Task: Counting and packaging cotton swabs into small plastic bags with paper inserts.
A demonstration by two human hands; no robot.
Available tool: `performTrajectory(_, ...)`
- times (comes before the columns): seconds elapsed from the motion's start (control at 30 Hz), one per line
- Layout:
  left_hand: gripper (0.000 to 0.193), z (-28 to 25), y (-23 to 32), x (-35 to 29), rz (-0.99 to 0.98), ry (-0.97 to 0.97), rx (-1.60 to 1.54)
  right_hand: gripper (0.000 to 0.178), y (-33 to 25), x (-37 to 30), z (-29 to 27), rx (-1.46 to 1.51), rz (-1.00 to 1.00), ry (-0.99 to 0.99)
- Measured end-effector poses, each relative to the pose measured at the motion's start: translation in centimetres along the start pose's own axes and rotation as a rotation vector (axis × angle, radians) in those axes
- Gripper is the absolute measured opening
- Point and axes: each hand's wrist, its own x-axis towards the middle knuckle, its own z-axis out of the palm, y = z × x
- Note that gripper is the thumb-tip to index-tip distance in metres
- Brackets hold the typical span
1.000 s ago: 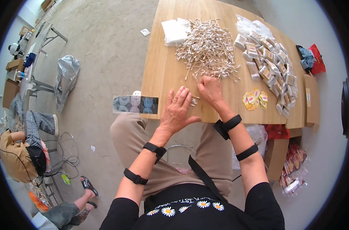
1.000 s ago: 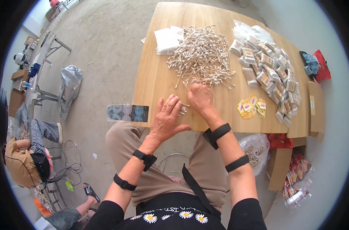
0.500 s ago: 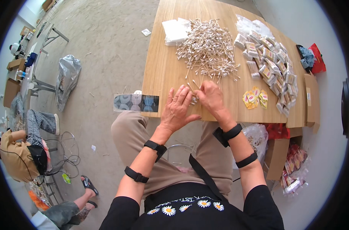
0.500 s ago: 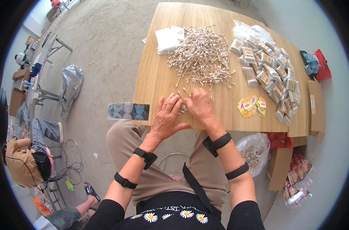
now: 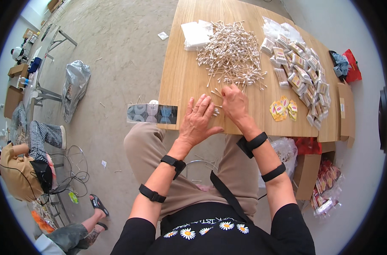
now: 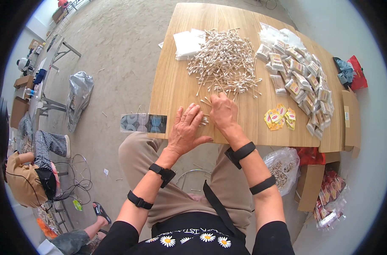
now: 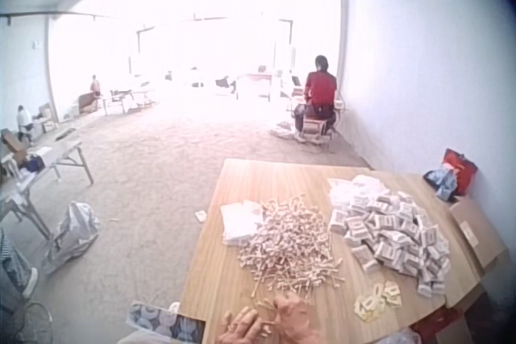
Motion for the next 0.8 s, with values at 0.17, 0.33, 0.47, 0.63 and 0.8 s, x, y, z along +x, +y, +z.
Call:
performTrajectory(0.17, 0.089, -0.2, 0.1, 0.1, -0.002, 0.005, -0.020, 0.003, -0.1, -0.4, 1.1, 0.036, -0.021, -0.070)
performTrajectory(0.33, 0.087, 0.1, 0.1, 0.0, 0.011, 0.016, 0.003, 0.005, 0.9, 0.0, 0.4, 0.089, 0.048, -0.040)
performTrajectory(0.47, 0.088, 0.2, -0.1, 0.0, 0.009, 0.024, 0.002, 0.004, 0.1, -1.0, -0.5, 0.077, 0.060, 0.034)
performTrajectory(0.63, 0.088, -0.1, 0.2, 0.1, -0.004, 0.000, 0.001, 0.004, 0.6, -1.9, 0.2, 0.027, 0.009, 0.084)
performTrajectory(0.8, 0.088, 0.2, 0.0, 0.0, 0.010, 0.022, -0.005, 0.005, 1.0, -1.3, 0.4, 0.052, -0.025, 0.046)
